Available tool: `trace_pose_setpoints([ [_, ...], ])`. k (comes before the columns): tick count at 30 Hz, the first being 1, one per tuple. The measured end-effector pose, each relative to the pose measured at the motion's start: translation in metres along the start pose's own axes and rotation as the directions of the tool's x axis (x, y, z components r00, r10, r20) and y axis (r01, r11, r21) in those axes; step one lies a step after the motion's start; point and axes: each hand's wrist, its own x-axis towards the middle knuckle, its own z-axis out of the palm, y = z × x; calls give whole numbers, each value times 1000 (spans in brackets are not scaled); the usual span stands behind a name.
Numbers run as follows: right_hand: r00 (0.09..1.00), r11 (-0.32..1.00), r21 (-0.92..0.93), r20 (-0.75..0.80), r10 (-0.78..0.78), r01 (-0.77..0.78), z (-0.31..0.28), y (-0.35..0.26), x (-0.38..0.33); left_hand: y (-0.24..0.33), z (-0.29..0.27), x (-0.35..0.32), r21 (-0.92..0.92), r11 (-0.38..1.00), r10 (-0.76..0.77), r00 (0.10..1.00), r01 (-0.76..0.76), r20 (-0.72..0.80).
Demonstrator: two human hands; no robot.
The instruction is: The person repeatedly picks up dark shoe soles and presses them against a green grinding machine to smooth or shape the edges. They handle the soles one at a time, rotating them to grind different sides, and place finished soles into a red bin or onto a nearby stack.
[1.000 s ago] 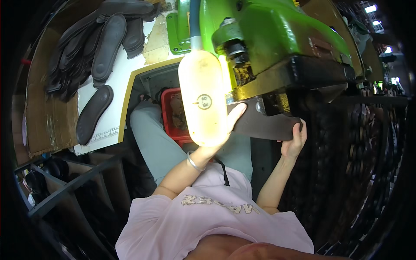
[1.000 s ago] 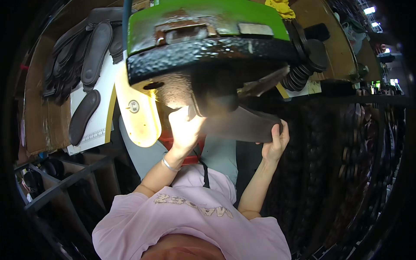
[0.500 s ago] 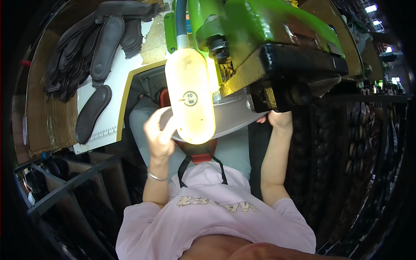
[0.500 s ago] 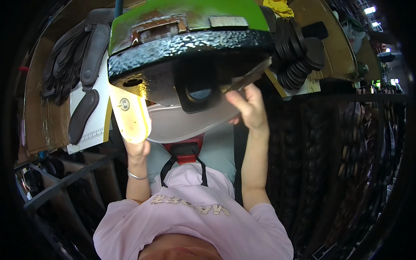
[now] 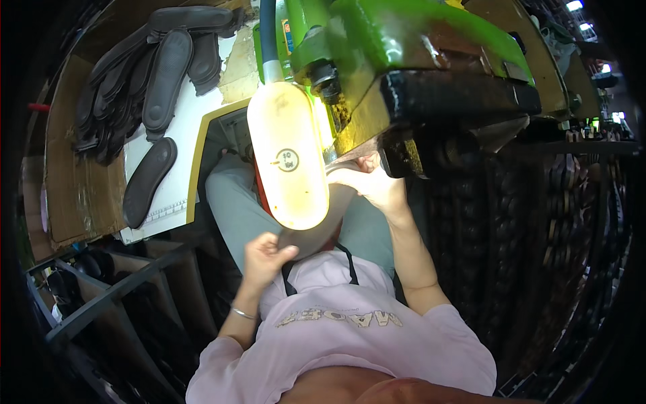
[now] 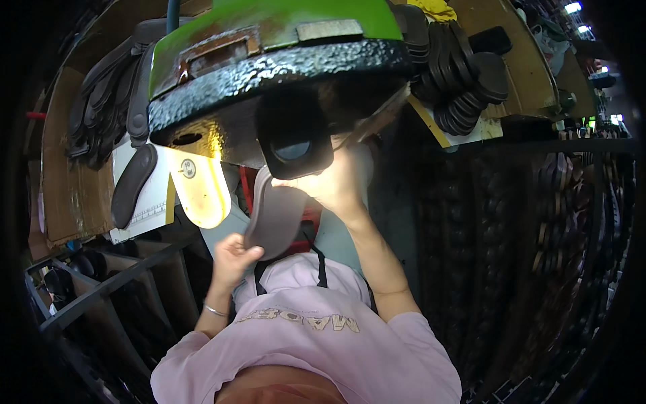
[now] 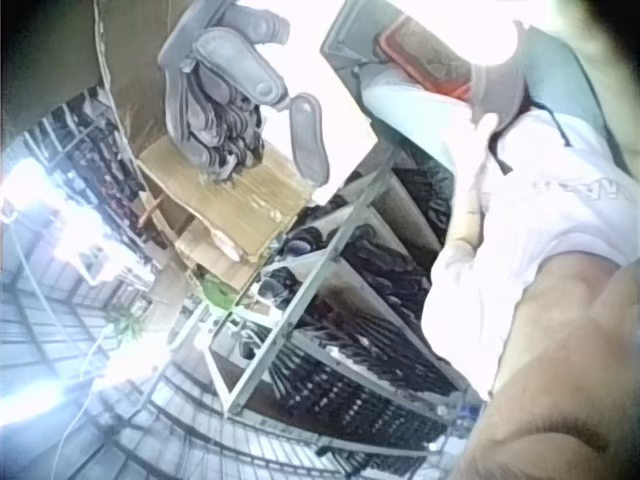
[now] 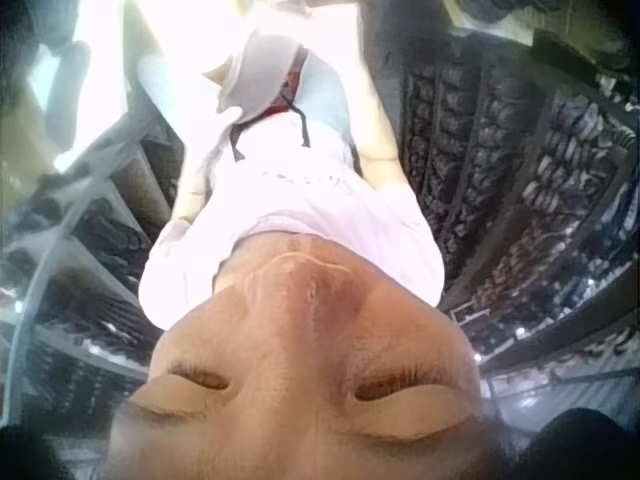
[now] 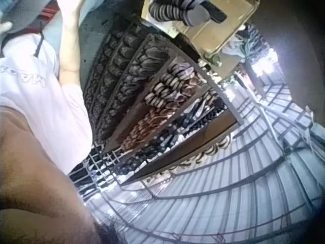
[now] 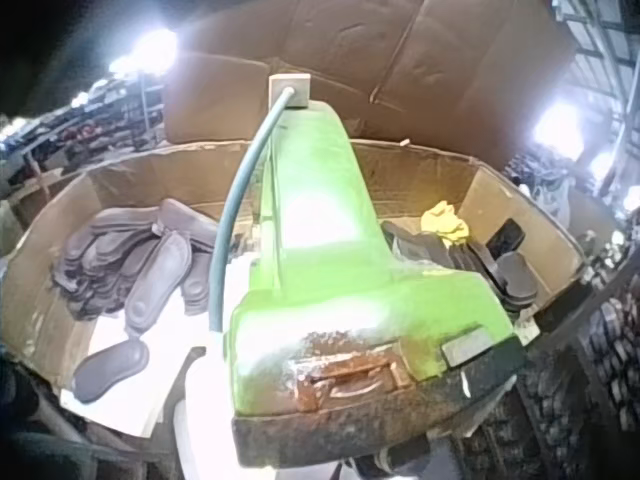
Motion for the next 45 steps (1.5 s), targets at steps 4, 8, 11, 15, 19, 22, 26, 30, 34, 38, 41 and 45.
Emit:
trace_pose_setpoints([
  [4, 992, 966, 222, -30, -126, 130, 16, -24, 2, -31, 61, 5, -52, 998, -39, 996, 43, 77],
  [8, 991, 997, -12, -108, -75, 75, -4, -22, -16, -28, 74, 22, 148, 989, -39, 979, 9, 199],
  [11, 972, 896, -380, 137, -193, 231, -57, -49, -13, -12, 76, 35, 322, 945, -35, 966, -50, 254],
  [15, 920, 962, -275, -376, -106, -2, -157, -86, -45, -16, 104, 66, -83, 994, 95, 965, -77, 244],
  [19, 569, 970, -123, -791, -223, 210, -175, -115, -29, -3, 160, 122, -60, 965, 261, 944, -254, 202],
  [22, 554, 929, -258, -748, -365, 265, -163, -93, 46, 28, 209, 153, -106, 923, 378, 923, -371, 65],
  [26, 426, 695, -712, -599, -677, 103, -162, -30, 160, 78, 260, 208, 124, 694, 720, 684, -709, -116],
  [30, 682, 717, -668, -620, -388, -199, -163, -10, 176, 135, 288, 260, 594, 303, 936, 349, -745, -40],
  [34, 741, 794, -557, -635, -218, -244, -156, -8, 176, 158, 295, 302, 827, 267, 911, 410, -495, -49],
  [38, 681, 873, -440, -706, -192, -210, -155, -6, 167, 167, 298, 309, 926, 284, 849, 514, -250, -121],
  [41, 661, 924, -347, -733, -161, -160, -147, 8, 164, 171, 289, 305, 930, 300, 836, 528, -211, -150],
  [45, 725, 969, 0, -664, 185, -247, -142, -22, 146, 173, 276, 304, 835, 434, 812, 549, -338, -200],
])
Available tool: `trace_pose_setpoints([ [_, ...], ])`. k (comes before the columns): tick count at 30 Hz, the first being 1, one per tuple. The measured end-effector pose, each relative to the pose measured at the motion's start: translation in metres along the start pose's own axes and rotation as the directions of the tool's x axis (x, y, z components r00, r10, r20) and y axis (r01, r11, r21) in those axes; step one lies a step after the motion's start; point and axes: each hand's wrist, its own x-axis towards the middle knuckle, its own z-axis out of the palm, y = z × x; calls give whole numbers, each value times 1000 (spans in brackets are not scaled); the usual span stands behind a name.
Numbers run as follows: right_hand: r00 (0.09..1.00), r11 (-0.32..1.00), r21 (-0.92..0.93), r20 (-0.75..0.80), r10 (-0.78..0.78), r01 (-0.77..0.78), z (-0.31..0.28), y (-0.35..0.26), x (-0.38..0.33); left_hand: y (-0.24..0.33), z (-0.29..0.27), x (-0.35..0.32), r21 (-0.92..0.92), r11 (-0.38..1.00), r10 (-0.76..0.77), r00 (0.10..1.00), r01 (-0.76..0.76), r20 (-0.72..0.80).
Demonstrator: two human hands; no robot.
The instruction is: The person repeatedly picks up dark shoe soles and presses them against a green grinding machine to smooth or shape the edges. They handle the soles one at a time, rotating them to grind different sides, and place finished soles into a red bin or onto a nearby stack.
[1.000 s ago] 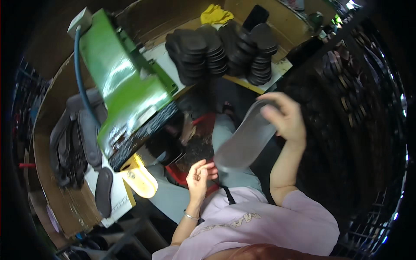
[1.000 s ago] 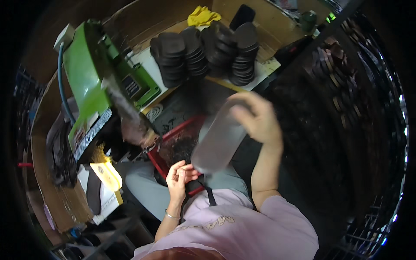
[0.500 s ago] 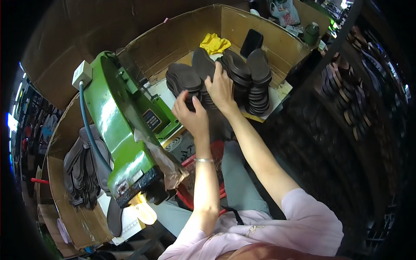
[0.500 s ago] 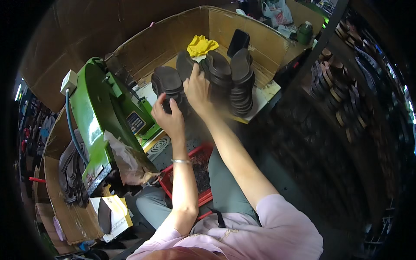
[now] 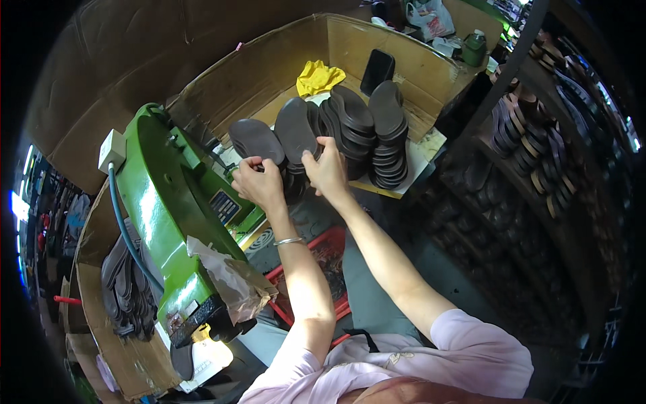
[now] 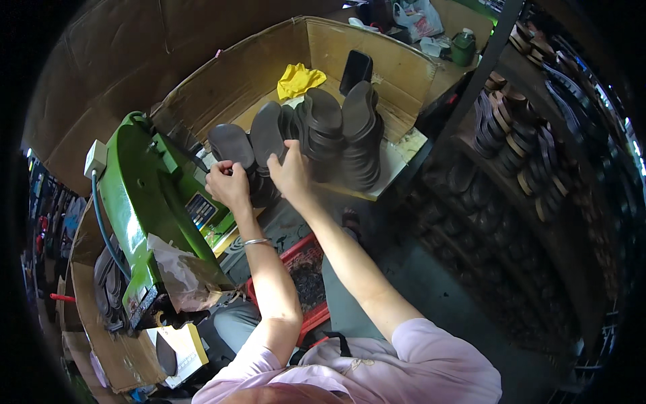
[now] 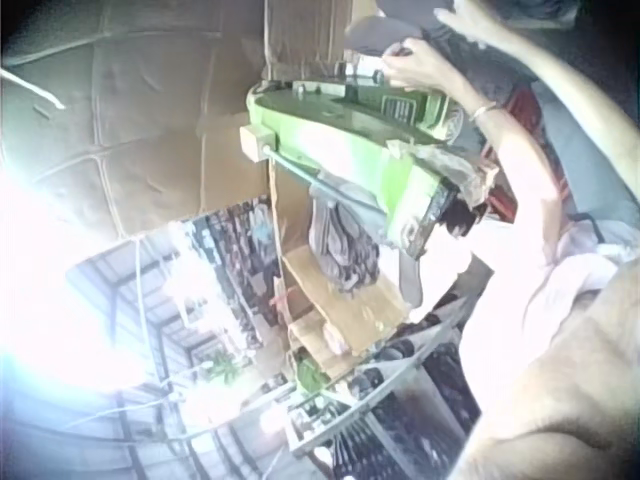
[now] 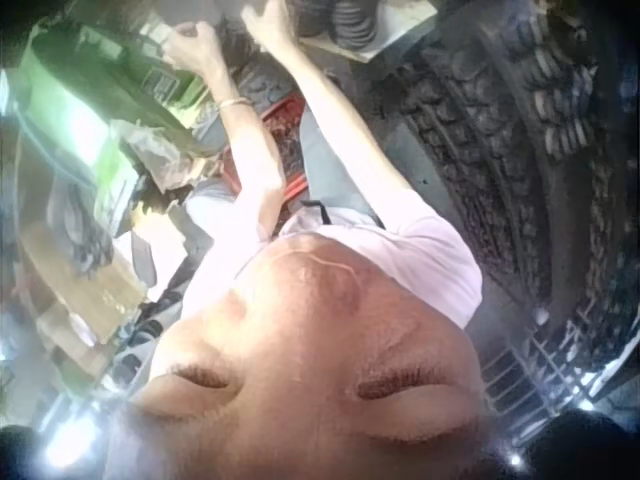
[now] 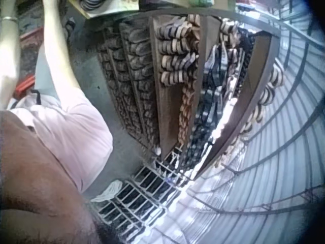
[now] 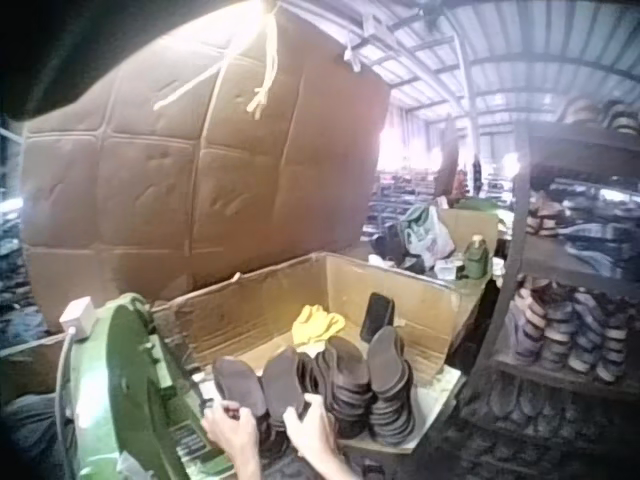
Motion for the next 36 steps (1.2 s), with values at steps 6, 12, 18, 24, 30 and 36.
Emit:
trace_pose_setpoints([
  [6, 981, 976, -135, 117, -158, 173, -58, -6, -8, 0, -3, -8, -68, 991, 100, 976, -115, -193],
  [12, 785, 894, 42, -498, -369, 447, -173, 19, 61, 26, -16, -108, -569, 816, 182, 980, -101, 87],
  [18, 975, 987, 153, -209, 71, -39, -189, 67, 153, 28, 46, -146, -403, 547, -65, 518, 734, 853],
  [24, 987, 867, 493, -89, 133, -72, -164, 65, 125, 15, 85, -134, -609, 205, -89, 634, 766, 768],
  [30, 947, 855, 441, -32, 319, -273, -179, 125, 134, 28, 111, -159, -563, 360, -410, 668, 744, 621],
  [36, 923, 772, 506, 198, 329, -384, -188, 110, 150, 9, 118, -160, -499, 409, -248, 619, 764, 745],
])
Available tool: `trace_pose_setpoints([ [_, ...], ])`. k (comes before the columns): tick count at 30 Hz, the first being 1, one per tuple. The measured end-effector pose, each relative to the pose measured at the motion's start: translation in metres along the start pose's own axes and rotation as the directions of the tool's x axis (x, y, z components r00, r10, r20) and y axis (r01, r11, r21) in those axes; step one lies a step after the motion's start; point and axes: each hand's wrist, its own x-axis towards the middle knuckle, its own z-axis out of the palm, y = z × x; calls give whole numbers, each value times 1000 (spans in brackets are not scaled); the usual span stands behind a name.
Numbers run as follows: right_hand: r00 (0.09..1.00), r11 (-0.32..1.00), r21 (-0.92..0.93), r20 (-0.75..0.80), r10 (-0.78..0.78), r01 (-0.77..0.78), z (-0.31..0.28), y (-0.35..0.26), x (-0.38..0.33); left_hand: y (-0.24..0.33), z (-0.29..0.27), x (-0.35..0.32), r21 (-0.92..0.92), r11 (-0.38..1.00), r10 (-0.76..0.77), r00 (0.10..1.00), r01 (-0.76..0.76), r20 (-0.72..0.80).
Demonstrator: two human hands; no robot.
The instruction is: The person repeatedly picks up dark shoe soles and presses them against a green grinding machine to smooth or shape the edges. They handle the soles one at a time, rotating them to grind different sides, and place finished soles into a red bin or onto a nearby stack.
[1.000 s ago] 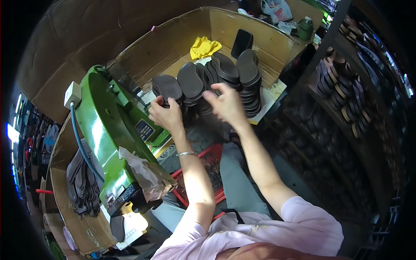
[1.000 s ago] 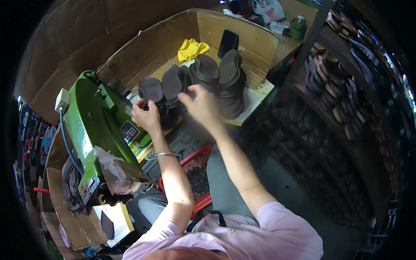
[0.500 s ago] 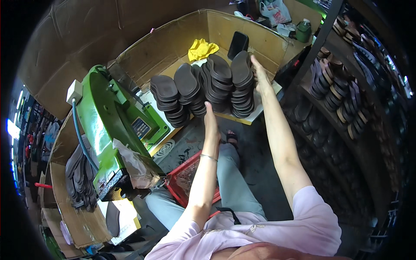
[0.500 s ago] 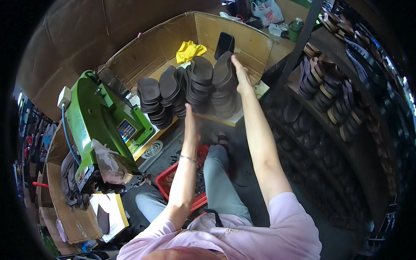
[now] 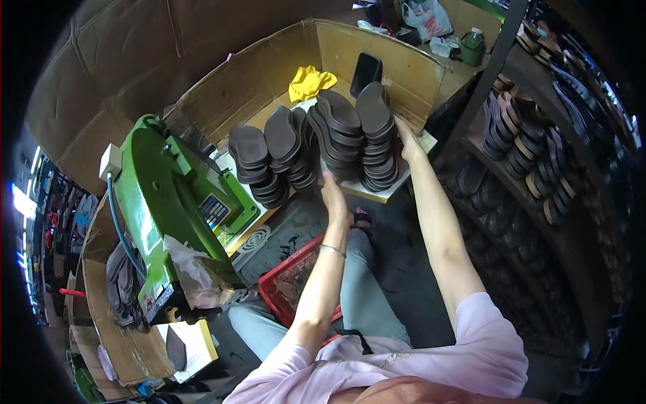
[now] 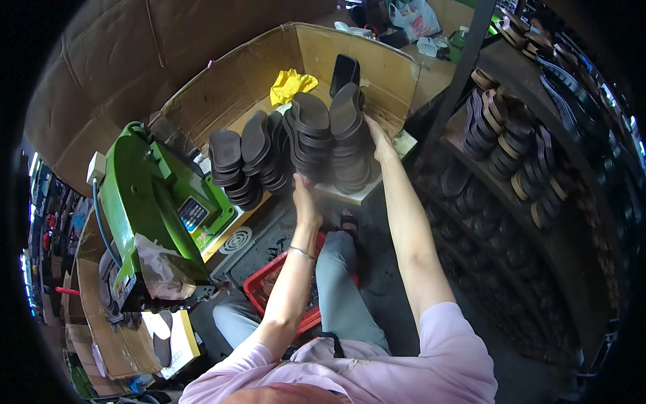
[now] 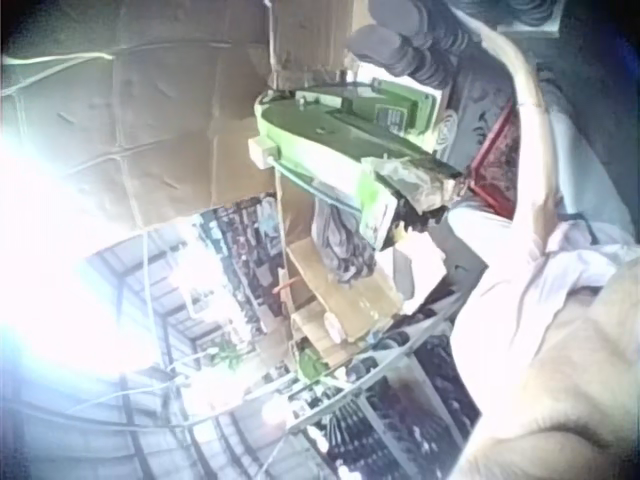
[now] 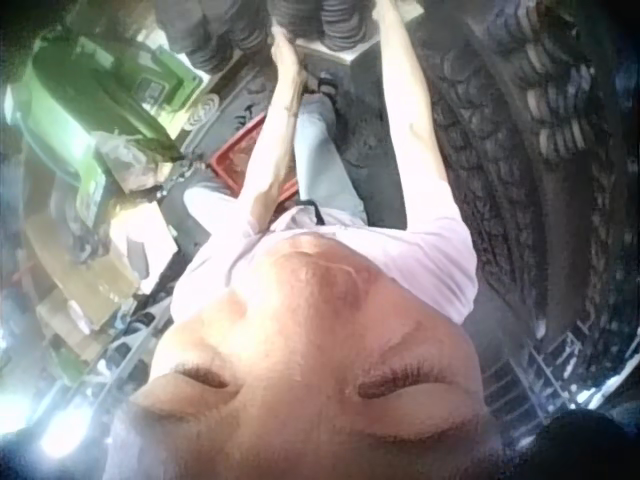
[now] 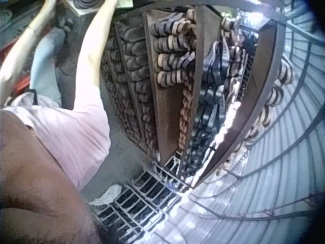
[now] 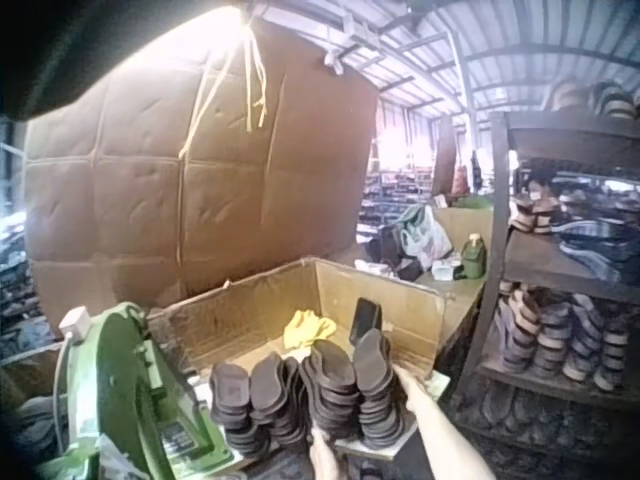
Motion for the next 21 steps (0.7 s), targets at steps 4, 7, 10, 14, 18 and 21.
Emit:
trace_pose_setpoints([
  [4, 995, 979, -179, 60, -85, 94, -17, -9, 16, 50, 20, -11, -117, 993, 65, 964, -36, 259],
  [7, 996, 986, -147, 64, -69, 77, 3, 12, 33, 76, 13, 22, -273, 957, -3, 944, 99, 330],
  [10, 989, 974, -179, -34, -146, 138, -50, 29, 80, 85, 52, 27, -190, 950, -119, 848, 248, 516],
  [14, 969, 968, -108, -73, -234, 226, -50, 54, 83, 73, 45, 26, -76, 977, -137, 855, 200, 500],
  [18, 961, 963, -18, -61, -271, 270, -37, 62, 39, 58, 20, 22, -75, 985, -101, 866, 157, 489],
  [21, 918, 920, -93, -74, -389, 382, -56, 63, -7, 52, 19, -20, -85, 985, -80, 843, 148, 532],
])
